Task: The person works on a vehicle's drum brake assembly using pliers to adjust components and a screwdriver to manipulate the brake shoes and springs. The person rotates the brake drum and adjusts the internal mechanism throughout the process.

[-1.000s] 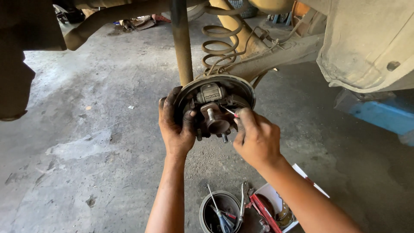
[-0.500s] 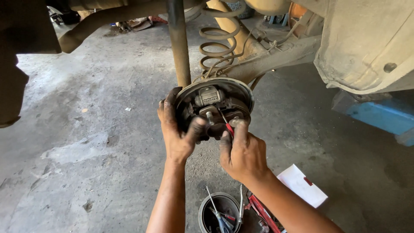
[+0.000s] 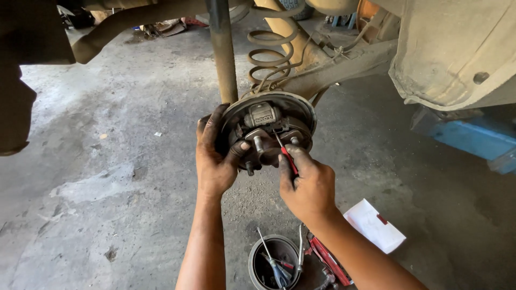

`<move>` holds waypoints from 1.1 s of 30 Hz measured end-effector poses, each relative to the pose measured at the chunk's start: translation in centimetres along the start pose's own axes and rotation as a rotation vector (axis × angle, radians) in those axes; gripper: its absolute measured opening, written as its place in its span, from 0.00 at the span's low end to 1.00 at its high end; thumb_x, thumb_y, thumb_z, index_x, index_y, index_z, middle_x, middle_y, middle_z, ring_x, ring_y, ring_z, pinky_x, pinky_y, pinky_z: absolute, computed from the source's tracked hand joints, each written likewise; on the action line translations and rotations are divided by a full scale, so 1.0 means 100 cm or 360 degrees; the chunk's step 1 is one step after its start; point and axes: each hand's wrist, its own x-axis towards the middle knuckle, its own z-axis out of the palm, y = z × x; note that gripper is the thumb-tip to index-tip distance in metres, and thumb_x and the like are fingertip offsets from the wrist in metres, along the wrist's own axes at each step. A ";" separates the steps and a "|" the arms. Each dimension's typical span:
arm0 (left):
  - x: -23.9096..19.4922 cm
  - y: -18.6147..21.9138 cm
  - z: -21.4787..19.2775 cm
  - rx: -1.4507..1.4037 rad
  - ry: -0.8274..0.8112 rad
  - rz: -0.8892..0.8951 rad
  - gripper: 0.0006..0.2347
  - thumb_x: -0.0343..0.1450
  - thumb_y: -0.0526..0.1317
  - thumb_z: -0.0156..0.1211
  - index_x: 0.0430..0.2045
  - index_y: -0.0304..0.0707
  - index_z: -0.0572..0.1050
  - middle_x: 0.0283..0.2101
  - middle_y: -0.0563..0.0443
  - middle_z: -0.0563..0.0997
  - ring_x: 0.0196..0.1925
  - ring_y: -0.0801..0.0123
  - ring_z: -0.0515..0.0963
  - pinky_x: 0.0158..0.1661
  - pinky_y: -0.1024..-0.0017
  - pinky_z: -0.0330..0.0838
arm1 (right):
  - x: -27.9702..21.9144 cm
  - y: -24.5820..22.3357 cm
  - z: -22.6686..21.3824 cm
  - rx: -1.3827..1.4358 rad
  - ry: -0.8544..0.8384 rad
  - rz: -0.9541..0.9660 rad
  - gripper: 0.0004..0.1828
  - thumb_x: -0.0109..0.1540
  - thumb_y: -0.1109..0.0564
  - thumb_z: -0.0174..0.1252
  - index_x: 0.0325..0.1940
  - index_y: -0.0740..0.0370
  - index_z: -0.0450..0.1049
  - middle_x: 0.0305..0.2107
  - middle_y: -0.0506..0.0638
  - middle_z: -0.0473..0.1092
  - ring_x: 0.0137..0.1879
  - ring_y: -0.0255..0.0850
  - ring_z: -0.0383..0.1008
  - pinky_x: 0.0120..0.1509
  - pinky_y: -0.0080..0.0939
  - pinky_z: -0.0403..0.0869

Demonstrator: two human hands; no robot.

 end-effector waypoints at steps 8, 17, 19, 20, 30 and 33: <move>0.004 0.007 -0.010 0.0155 -0.0179 0.0124 0.30 0.68 0.35 0.69 0.67 0.35 0.65 0.53 0.27 0.74 0.59 0.28 0.73 0.61 0.42 0.64 | 0.000 -0.028 -0.007 0.0048 -0.0179 0.0095 0.10 0.60 0.65 0.56 0.42 0.68 0.81 0.15 0.65 0.72 0.26 0.63 0.78 0.23 0.58 0.70; -0.003 -0.012 0.006 0.0453 0.0109 0.0177 0.33 0.61 0.31 0.73 0.64 0.42 0.69 0.46 0.40 0.76 0.51 0.40 0.76 0.57 0.51 0.69 | 0.002 -0.025 -0.022 0.0160 -0.0222 0.0295 0.12 0.60 0.65 0.55 0.43 0.65 0.82 0.24 0.69 0.76 0.36 0.67 0.79 0.29 0.57 0.75; -0.003 -0.008 0.007 0.0409 0.0118 0.0170 0.32 0.62 0.31 0.73 0.64 0.41 0.69 0.47 0.37 0.75 0.52 0.37 0.76 0.58 0.49 0.69 | -0.001 -0.019 -0.015 0.0145 -0.0204 0.0283 0.12 0.61 0.64 0.54 0.44 0.64 0.82 0.24 0.67 0.76 0.35 0.64 0.80 0.30 0.55 0.76; -0.003 -0.006 0.008 0.0363 0.0130 0.0167 0.32 0.62 0.30 0.73 0.64 0.39 0.69 0.48 0.35 0.74 0.54 0.34 0.76 0.59 0.47 0.69 | -0.002 -0.016 -0.013 0.0130 -0.0184 0.0266 0.12 0.61 0.63 0.54 0.44 0.63 0.82 0.24 0.66 0.76 0.34 0.62 0.81 0.31 0.52 0.76; -0.002 0.000 0.005 0.0167 -0.0013 0.0248 0.31 0.69 0.40 0.69 0.68 0.36 0.63 0.54 0.31 0.74 0.60 0.36 0.75 0.63 0.47 0.65 | 0.007 -0.012 -0.016 0.0048 -0.0272 0.0145 0.14 0.60 0.66 0.55 0.47 0.68 0.81 0.23 0.67 0.76 0.31 0.64 0.80 0.28 0.54 0.75; -0.005 -0.006 0.009 -0.0086 0.0040 0.0232 0.26 0.69 0.38 0.68 0.60 0.35 0.62 0.50 0.36 0.73 0.58 0.43 0.77 0.62 0.49 0.66 | 0.011 -0.011 -0.019 0.0125 -0.0313 0.0197 0.14 0.59 0.65 0.55 0.45 0.66 0.82 0.21 0.68 0.75 0.31 0.65 0.79 0.26 0.57 0.71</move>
